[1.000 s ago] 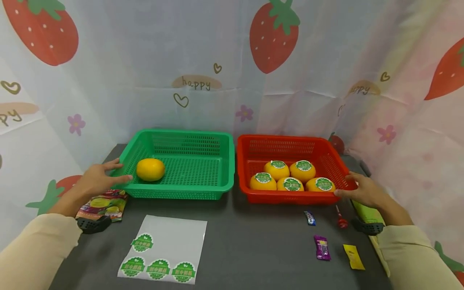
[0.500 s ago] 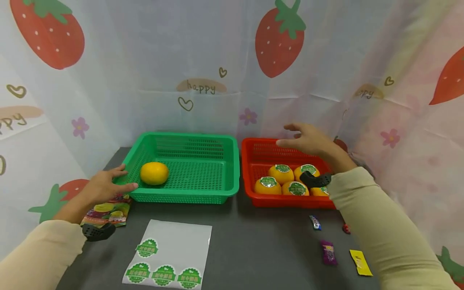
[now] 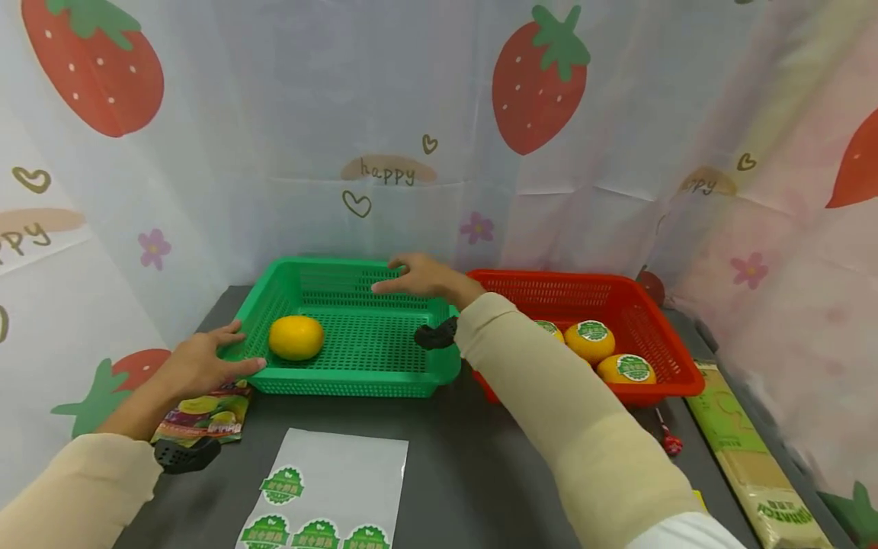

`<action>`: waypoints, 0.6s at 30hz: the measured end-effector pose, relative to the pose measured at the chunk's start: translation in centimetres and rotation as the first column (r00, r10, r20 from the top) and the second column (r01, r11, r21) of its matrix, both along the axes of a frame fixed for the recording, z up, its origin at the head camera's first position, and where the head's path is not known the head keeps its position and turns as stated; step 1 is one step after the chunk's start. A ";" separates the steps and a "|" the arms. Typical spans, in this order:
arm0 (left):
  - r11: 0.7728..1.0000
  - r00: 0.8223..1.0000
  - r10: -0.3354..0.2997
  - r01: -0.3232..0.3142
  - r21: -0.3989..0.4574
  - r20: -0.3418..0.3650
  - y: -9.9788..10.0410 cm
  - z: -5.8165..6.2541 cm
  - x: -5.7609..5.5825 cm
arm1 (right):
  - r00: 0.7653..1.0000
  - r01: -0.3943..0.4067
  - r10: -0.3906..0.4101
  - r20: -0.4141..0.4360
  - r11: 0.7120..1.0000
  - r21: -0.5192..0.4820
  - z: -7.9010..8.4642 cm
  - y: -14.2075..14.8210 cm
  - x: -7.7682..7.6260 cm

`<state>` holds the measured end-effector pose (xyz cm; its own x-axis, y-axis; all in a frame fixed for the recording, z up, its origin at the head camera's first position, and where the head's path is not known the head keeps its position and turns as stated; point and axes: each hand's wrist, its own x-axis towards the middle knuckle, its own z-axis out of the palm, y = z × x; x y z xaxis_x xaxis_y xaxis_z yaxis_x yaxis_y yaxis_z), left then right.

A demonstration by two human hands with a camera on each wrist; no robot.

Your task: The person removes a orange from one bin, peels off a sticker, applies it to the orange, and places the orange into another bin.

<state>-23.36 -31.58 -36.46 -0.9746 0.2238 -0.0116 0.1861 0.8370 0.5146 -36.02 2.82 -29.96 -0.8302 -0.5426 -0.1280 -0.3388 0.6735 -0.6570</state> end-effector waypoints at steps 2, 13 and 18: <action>1.000 1.000 0.002 -0.002 -0.003 0.000 -0.1 0.0 0.1 | 1.000 0.010 -0.010 -0.022 1.000 -0.029 -1.5 -2.2 -0.3; 1.000 1.000 0.027 -0.027 -0.006 -0.016 -0.4 0.0 0.5 | 0.999 -0.043 0.043 0.007 0.996 0.076 -6.8 -11.8 -0.5; 0.999 0.999 0.042 -0.042 -0.002 -0.015 -0.1 0.0 0.5 | 0.985 -0.060 0.034 0.171 0.986 0.152 -7.9 -14.0 -0.7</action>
<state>-22.81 -31.73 -36.51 -0.9831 0.1830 0.0030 0.1589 0.8454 0.5100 -36.72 -11.18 -37.83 -0.7637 -0.5426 -0.3497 -0.2664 0.7584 -0.5949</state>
